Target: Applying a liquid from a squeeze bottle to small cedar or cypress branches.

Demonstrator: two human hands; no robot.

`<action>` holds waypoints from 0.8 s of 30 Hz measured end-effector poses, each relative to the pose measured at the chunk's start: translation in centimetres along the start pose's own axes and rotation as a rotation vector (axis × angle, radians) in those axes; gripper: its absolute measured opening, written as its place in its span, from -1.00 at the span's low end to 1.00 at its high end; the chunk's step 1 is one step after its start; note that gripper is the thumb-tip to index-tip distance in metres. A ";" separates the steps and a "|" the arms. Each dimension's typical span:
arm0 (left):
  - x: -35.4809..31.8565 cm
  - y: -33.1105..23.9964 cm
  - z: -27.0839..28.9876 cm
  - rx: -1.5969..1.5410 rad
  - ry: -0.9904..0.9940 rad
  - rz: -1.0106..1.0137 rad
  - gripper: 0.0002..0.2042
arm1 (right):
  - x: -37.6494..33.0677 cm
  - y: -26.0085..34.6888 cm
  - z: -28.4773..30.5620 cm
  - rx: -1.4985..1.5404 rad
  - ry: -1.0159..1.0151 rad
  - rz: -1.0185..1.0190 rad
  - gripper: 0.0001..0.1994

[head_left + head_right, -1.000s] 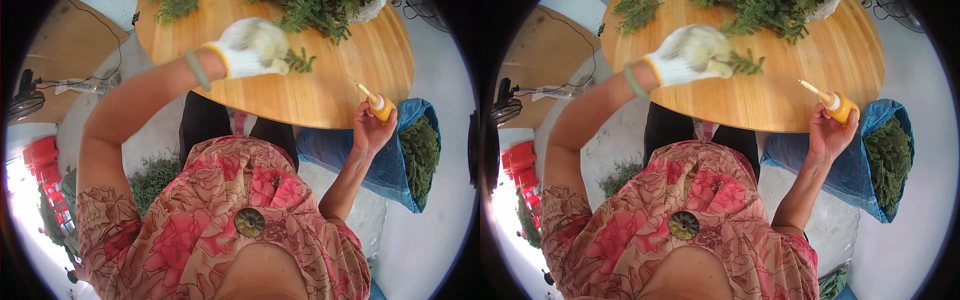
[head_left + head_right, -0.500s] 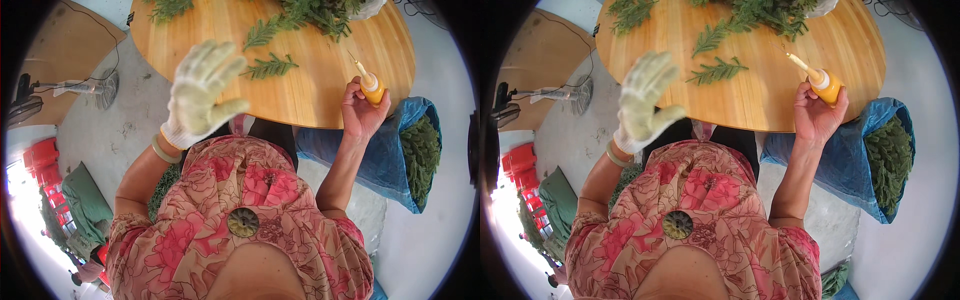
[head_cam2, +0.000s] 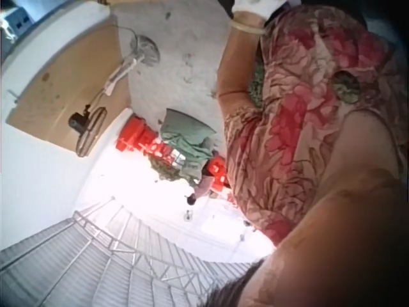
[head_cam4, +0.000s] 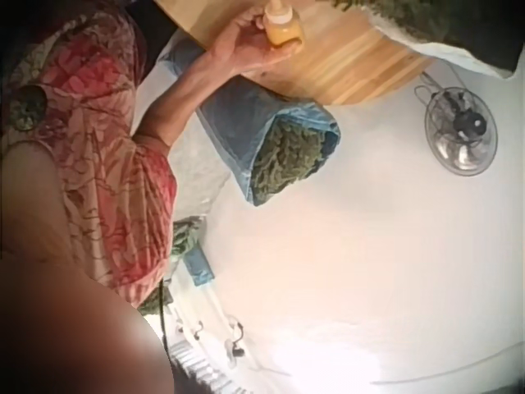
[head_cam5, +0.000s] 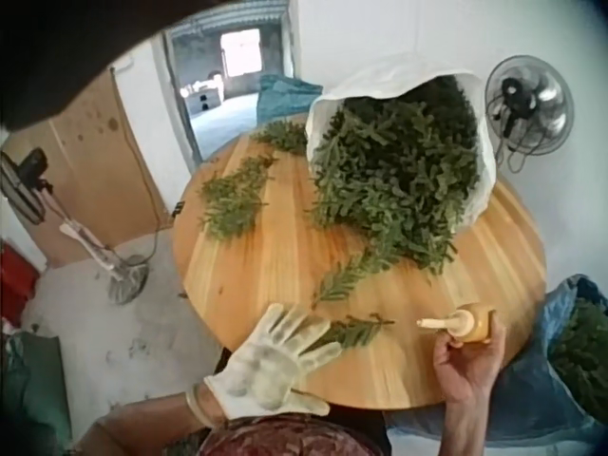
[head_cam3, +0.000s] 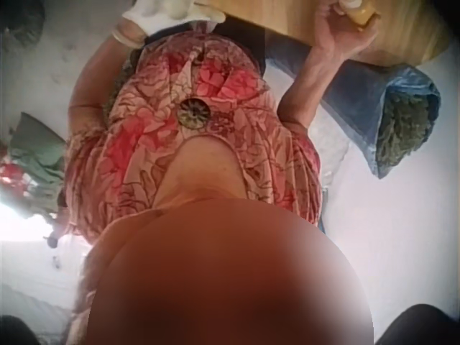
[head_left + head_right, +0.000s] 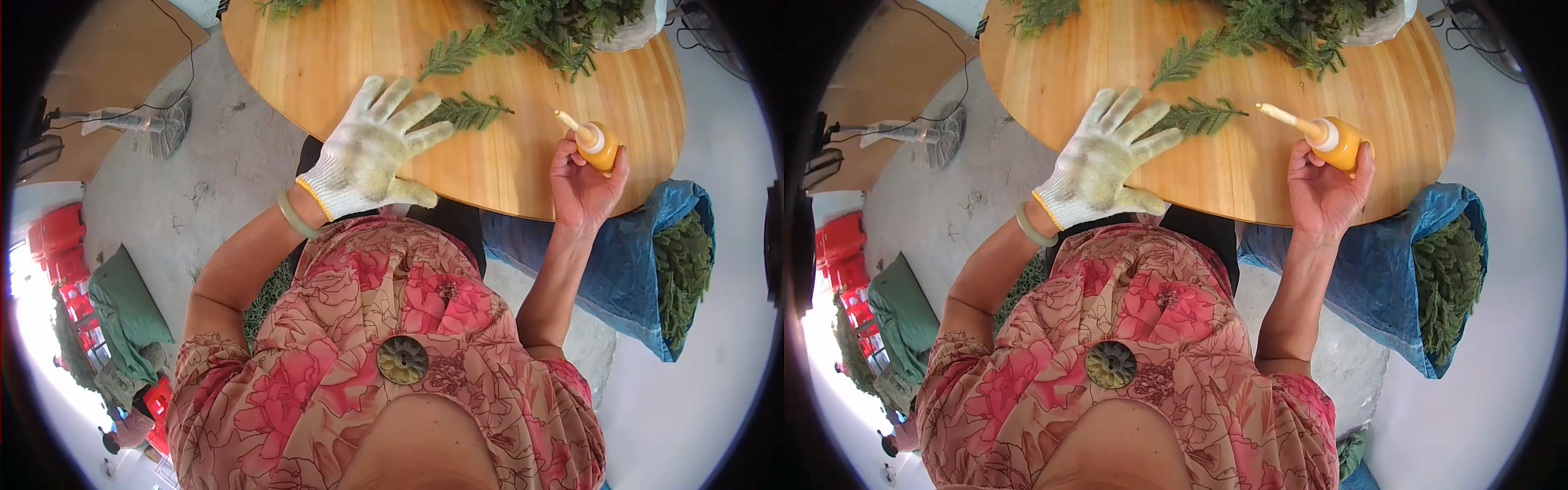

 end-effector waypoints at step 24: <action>-0.1 0.3 0.3 -0.066 -0.072 0.032 -0.17 | -0.9 -0.7 -0.9 -0.636 -0.101 0.397 -0.72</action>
Point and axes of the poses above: each hand's wrist, its own x-axis towards the middle knuckle, its own z-axis out of the back of the hand, y = z × x, the point moved 4 cm from there along x, towards the middle knuckle, and after that the axes turned 7 degrees about -y, right-handed, at the moved point
